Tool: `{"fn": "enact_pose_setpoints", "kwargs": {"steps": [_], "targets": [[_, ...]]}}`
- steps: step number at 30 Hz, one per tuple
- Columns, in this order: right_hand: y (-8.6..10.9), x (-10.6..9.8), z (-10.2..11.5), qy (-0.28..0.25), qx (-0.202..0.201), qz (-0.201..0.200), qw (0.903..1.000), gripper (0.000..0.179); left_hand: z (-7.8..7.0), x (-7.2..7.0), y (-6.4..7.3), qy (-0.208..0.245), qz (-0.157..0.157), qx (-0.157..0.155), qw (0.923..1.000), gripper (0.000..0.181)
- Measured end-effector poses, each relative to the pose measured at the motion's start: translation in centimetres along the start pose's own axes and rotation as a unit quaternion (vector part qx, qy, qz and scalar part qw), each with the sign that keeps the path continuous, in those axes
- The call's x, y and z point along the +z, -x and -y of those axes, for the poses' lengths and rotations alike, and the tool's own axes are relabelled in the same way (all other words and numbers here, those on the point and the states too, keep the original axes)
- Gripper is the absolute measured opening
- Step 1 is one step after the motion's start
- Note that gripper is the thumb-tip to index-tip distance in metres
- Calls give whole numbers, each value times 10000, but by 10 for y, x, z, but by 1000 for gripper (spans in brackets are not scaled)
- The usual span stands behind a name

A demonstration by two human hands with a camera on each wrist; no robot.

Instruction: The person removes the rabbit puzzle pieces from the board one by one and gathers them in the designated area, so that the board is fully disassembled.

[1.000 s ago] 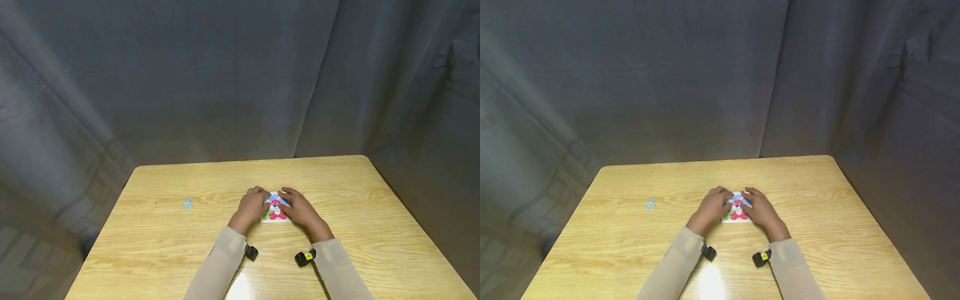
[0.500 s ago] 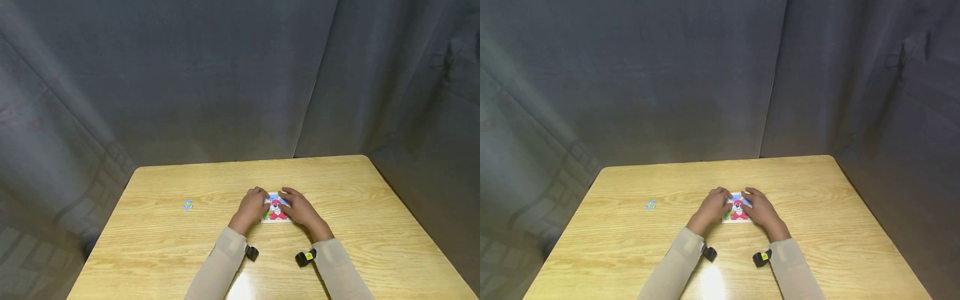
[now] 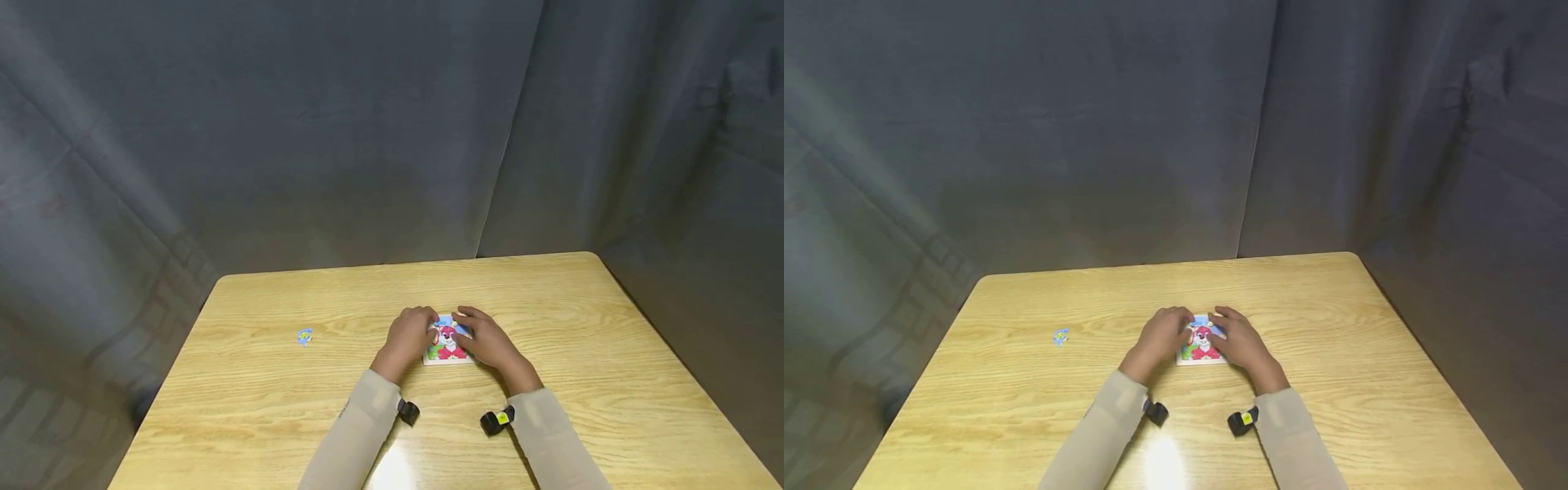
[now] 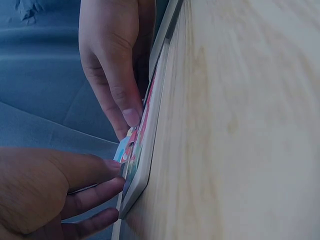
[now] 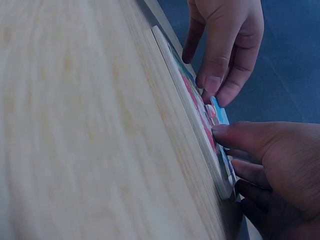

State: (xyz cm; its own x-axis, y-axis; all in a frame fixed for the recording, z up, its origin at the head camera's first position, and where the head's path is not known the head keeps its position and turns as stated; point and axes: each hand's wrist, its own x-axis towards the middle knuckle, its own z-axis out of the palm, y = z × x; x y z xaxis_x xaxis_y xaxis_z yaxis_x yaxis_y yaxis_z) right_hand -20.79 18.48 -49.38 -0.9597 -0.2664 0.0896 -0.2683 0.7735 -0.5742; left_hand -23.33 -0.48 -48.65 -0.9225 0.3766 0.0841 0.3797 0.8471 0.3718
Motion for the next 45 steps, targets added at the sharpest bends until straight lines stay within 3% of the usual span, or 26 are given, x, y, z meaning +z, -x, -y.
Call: {"fn": "enact_pose_setpoints", "kwargs": {"steps": [9, 14, 22, 45], "targets": [[1, 3, 0, -45, -19, 15, 10000, 48, 4, -1, -2, 271, -30, 27, 9996, 20], [2, 4, 0, -47, -80, -48, 9999, 48, 4, -3, -3, 141, -7, 26, 9999, 29], [1, 6, 1, -61, -167, -71, 9998, 48, 5, -2, -3, -287, 63, 60, 9995, 29], [0, 1, -3, 5, -82, -92, 9999, 49, 1, -4, -5, -311, 296, 94, 9990, 27]]}}
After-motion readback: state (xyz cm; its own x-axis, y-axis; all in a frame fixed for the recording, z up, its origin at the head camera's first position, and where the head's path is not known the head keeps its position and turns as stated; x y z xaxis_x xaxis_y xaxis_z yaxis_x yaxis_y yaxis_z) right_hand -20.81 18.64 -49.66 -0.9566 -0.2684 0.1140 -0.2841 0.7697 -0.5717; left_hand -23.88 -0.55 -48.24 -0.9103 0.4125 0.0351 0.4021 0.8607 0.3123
